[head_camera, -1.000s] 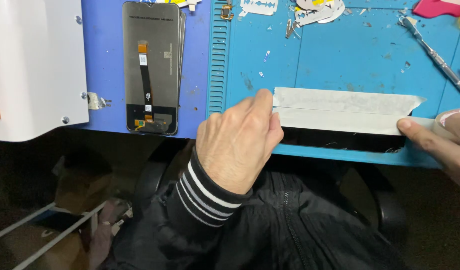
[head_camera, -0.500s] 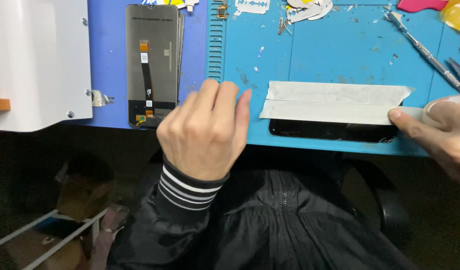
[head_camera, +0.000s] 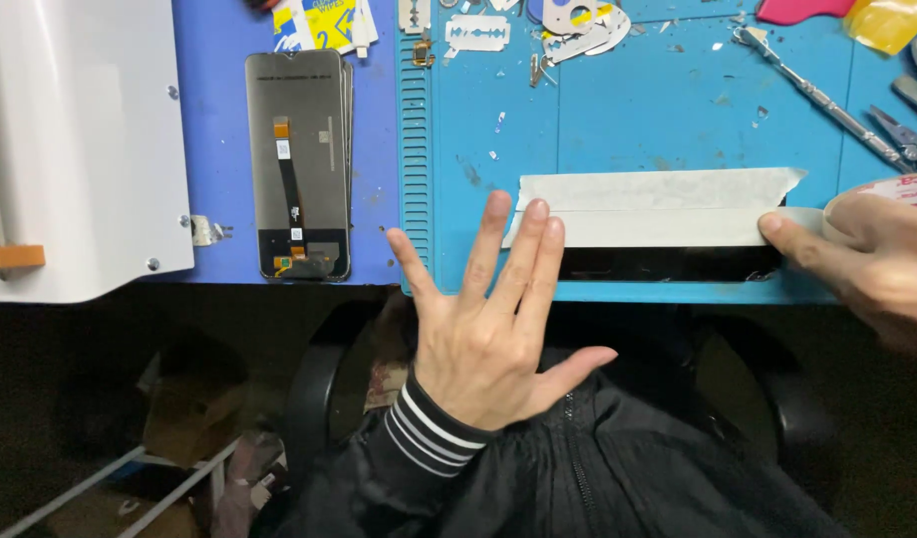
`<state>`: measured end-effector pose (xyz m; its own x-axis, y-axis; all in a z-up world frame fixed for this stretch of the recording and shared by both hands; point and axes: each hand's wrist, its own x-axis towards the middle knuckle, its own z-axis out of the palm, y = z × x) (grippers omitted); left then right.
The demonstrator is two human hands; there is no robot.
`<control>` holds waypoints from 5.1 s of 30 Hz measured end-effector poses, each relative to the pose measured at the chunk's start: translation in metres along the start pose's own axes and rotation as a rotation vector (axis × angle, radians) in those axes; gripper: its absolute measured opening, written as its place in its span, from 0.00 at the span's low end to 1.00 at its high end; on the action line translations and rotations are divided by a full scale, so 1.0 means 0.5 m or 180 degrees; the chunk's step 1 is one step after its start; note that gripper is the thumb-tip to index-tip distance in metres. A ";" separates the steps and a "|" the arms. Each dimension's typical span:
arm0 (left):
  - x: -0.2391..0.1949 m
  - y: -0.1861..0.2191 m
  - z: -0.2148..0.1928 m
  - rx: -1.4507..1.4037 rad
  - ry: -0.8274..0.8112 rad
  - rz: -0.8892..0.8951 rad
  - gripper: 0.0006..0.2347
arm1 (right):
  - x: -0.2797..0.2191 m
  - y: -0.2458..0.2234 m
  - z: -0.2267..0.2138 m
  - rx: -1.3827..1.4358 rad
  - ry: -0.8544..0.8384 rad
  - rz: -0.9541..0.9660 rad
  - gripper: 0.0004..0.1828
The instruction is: The person applies several strips of white adhesive tape across the screen of a black smartphone lying on a blue workbench. They then use scissors to trim the tape edges and remove small pieces of excess tape.
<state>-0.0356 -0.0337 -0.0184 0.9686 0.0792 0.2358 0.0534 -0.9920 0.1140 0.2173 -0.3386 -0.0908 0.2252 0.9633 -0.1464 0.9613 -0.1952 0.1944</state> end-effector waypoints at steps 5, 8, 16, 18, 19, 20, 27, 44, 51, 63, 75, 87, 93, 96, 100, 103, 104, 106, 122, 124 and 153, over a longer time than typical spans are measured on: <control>0.078 0.072 0.024 -0.0183 -0.0317 0.0509 0.50 | 0.007 0.011 0.019 -0.1514 -0.0704 -0.0904 0.42; 0.106 0.108 0.047 0.0414 -0.0015 0.0750 0.54 | 0.024 0.007 -0.027 -0.1498 -0.0483 -0.0858 0.43; 0.011 -0.005 0.007 0.0268 -0.0402 -0.0012 0.52 | 0.004 -0.003 -0.004 -0.0583 -0.0725 0.0016 0.47; 0.010 -0.001 0.000 0.0263 -0.0291 -0.0064 0.53 | 0.003 -0.004 0.004 -0.0278 -0.0669 0.0242 0.46; 0.018 0.004 -0.001 0.0146 -0.0320 -0.0023 0.53 | 0.003 0.001 0.008 -0.0651 -0.0837 -0.0051 0.48; 0.029 0.009 -0.001 0.0020 -0.0347 0.0044 0.54 | -0.002 0.003 0.011 -0.1016 -0.1010 -0.0322 0.50; 0.098 0.129 0.046 0.0334 -0.0007 0.0681 0.56 | 0.027 -0.006 -0.047 -0.1648 -0.0971 -0.0740 0.46; 0.115 0.139 0.061 -0.0338 0.0243 0.0729 0.47 | 0.070 -0.029 -0.150 -0.1066 -0.0383 -0.0091 0.37; 0.055 0.042 -0.001 -0.0397 -0.0018 0.0612 0.40 | 0.081 -0.028 -0.172 -0.0870 -0.0455 -0.0146 0.38; 0.125 0.140 0.050 -0.0720 0.0115 0.0682 0.44 | 0.101 -0.032 -0.206 -0.0602 -0.0239 -0.0284 0.24; 0.123 0.163 0.082 0.0391 0.0324 0.0549 0.49 | 0.147 -0.058 -0.267 -0.1070 -0.1410 0.1073 0.23; 0.120 0.171 0.077 0.0474 0.0507 0.0457 0.20 | 0.140 -0.043 -0.233 -0.1187 -0.1121 0.1275 0.17; 0.144 0.150 0.046 -0.0316 0.0445 0.0357 0.48 | 0.166 -0.048 -0.268 -0.1000 -0.1657 0.1482 0.21; 0.180 0.139 0.020 -0.1065 0.0721 0.0263 0.23 | 0.159 -0.059 -0.271 -0.0943 -0.1483 0.1515 0.19; 0.212 0.133 0.030 -0.1347 0.0858 0.0323 0.03 | 0.136 -0.053 -0.237 -0.0639 -0.1111 0.1585 0.15; 0.220 0.132 0.044 -0.1502 0.0619 0.0431 0.07 | 0.130 -0.047 -0.216 -0.0369 -0.1212 0.1608 0.12; 0.217 0.135 0.052 -0.1614 0.0525 0.0459 0.06 | 0.126 -0.054 -0.212 -0.0279 -0.1534 0.1675 0.13; 0.225 0.132 0.064 -0.1606 0.0512 0.0444 0.05 | 0.130 -0.057 -0.216 -0.0261 -0.1537 0.1707 0.11; 0.254 0.134 0.066 -0.2064 0.0295 0.0084 0.04 | 0.091 -0.080 -0.139 -0.0795 -0.0374 0.1401 0.05; 0.254 0.135 0.068 -0.2061 0.0336 0.0056 0.02 | 0.086 -0.077 -0.137 -0.0757 -0.0334 0.1273 0.05; 0.155 0.063 -0.067 -0.2347 0.0734 0.0097 0.05 | -0.009 -0.157 -0.304 0.2637 0.0762 0.2278 0.20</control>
<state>0.0333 -0.0558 0.0357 0.8876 0.1516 0.4349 -0.2263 -0.6789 0.6985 0.1169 -0.2995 0.0420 0.8179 0.5731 -0.0519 0.4514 -0.6949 -0.5597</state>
